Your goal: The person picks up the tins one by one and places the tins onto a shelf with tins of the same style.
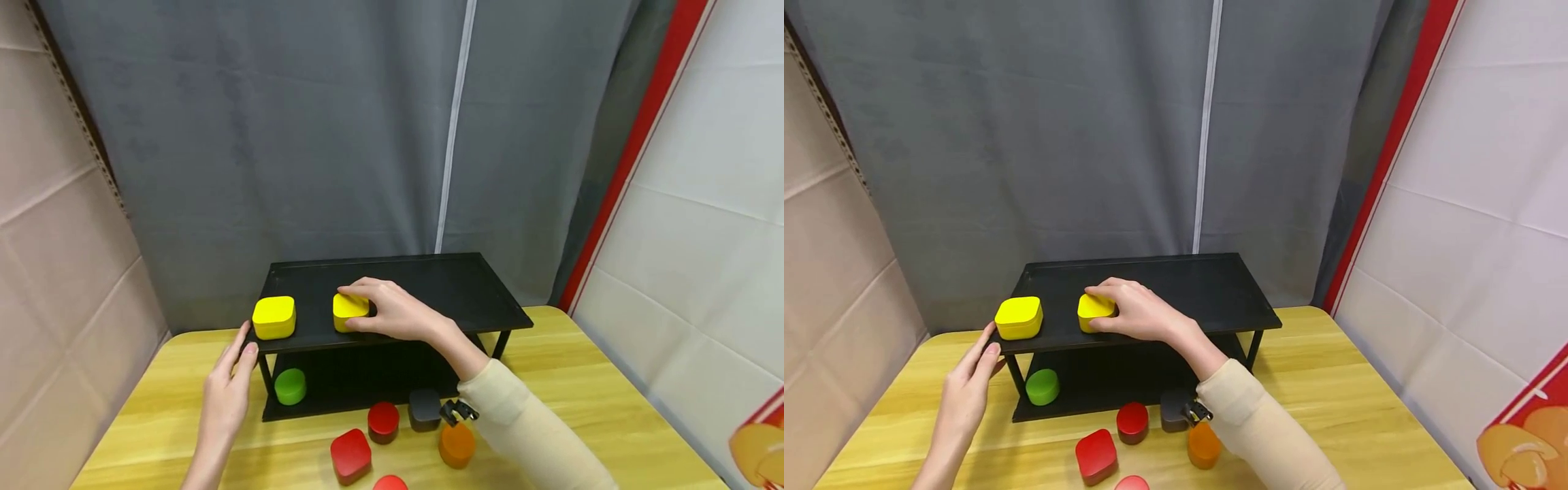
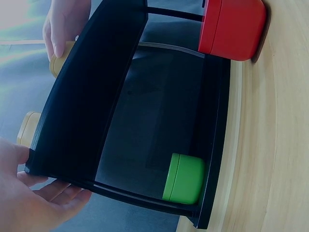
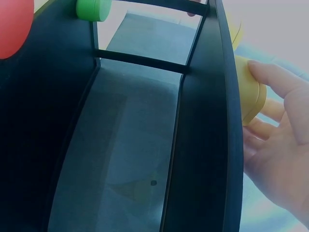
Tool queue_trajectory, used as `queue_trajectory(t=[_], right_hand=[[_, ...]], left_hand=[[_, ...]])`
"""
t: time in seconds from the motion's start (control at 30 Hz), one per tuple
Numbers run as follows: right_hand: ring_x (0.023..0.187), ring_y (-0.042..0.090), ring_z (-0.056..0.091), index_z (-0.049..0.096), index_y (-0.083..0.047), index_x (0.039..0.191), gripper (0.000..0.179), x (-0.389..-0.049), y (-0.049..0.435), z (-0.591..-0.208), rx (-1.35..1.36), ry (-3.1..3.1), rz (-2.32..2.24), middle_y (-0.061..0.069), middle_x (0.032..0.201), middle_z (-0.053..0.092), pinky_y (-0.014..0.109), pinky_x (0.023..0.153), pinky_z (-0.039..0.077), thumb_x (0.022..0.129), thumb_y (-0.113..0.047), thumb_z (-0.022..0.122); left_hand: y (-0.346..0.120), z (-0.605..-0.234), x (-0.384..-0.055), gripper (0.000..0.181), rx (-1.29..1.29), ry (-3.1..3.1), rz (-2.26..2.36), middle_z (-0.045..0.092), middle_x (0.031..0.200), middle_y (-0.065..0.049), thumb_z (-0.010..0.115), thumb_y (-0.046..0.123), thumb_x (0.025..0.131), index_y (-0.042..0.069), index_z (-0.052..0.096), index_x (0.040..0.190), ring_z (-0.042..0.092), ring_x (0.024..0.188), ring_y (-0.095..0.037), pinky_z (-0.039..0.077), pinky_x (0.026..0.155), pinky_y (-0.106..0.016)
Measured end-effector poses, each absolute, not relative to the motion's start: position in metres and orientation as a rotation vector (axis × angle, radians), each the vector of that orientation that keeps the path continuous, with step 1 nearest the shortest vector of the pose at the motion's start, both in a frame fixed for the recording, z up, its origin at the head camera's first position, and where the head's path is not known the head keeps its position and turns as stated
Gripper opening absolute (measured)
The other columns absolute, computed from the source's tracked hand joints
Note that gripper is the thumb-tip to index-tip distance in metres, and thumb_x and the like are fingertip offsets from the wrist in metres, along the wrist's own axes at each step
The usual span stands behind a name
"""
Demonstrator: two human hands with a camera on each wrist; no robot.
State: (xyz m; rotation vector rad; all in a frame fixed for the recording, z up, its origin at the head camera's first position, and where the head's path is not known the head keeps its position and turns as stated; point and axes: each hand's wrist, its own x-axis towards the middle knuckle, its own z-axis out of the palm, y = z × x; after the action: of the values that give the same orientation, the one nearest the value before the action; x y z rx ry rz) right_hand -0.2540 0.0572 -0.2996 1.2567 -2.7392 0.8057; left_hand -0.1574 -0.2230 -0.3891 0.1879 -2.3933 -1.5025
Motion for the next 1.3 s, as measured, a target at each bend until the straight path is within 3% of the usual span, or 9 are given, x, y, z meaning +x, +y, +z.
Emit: queue_trajectory(t=[0.4,0.73,1.13,1.3], right_hand=[[0.115,0.017,0.058,0.053,-0.009,0.151,0.059,-0.255,0.054,-0.3,1.26,-2.748,0.828,0.006,0.143,0.062,0.03,0.102,0.055,0.098,-0.028,0.071],[0.136,0.02,0.053,0.048,-0.016,0.155,0.068,-0.249,0.06,-0.303,1.203,-2.761,0.825,0.004,0.155,0.052,0.039,0.119,0.047,0.095,-0.03,0.075],[0.144,0.023,0.048,0.047,-0.023,0.156,0.07,-0.232,0.075,-0.307,1.071,-2.691,0.847,0.0,0.159,0.048,0.052,0.119,0.045,0.094,-0.034,0.076],[0.143,0.021,0.049,0.047,-0.025,0.156,0.07,-0.224,0.084,-0.309,1.04,-2.63,0.843,-0.003,0.158,0.048,0.051,0.118,0.046,0.093,-0.033,0.077]], left_hand=[[-0.226,-0.387,-0.158,0.056,0.197,-2.392,-1.509,0.033,0.168,-0.001,0.042,0.05,0.109,0.032,0.034,0.161,0.03,0.156,-0.034,0.032,0.123,-0.061],[-0.226,-0.387,-0.158,0.055,0.206,-2.384,-1.502,0.034,0.168,-0.003,0.042,0.05,0.109,0.032,0.035,0.161,0.032,0.156,-0.035,0.032,0.124,-0.061],[-0.228,-0.385,-0.156,0.056,0.209,-2.382,-1.515,0.032,0.169,0.002,0.042,0.051,0.109,0.033,0.034,0.161,0.028,0.158,-0.032,0.03,0.125,-0.06],[-0.228,-0.384,-0.155,0.056,0.208,-2.377,-1.519,0.032,0.169,0.004,0.042,0.05,0.109,0.033,0.033,0.161,0.028,0.158,-0.031,0.03,0.125,-0.059]])
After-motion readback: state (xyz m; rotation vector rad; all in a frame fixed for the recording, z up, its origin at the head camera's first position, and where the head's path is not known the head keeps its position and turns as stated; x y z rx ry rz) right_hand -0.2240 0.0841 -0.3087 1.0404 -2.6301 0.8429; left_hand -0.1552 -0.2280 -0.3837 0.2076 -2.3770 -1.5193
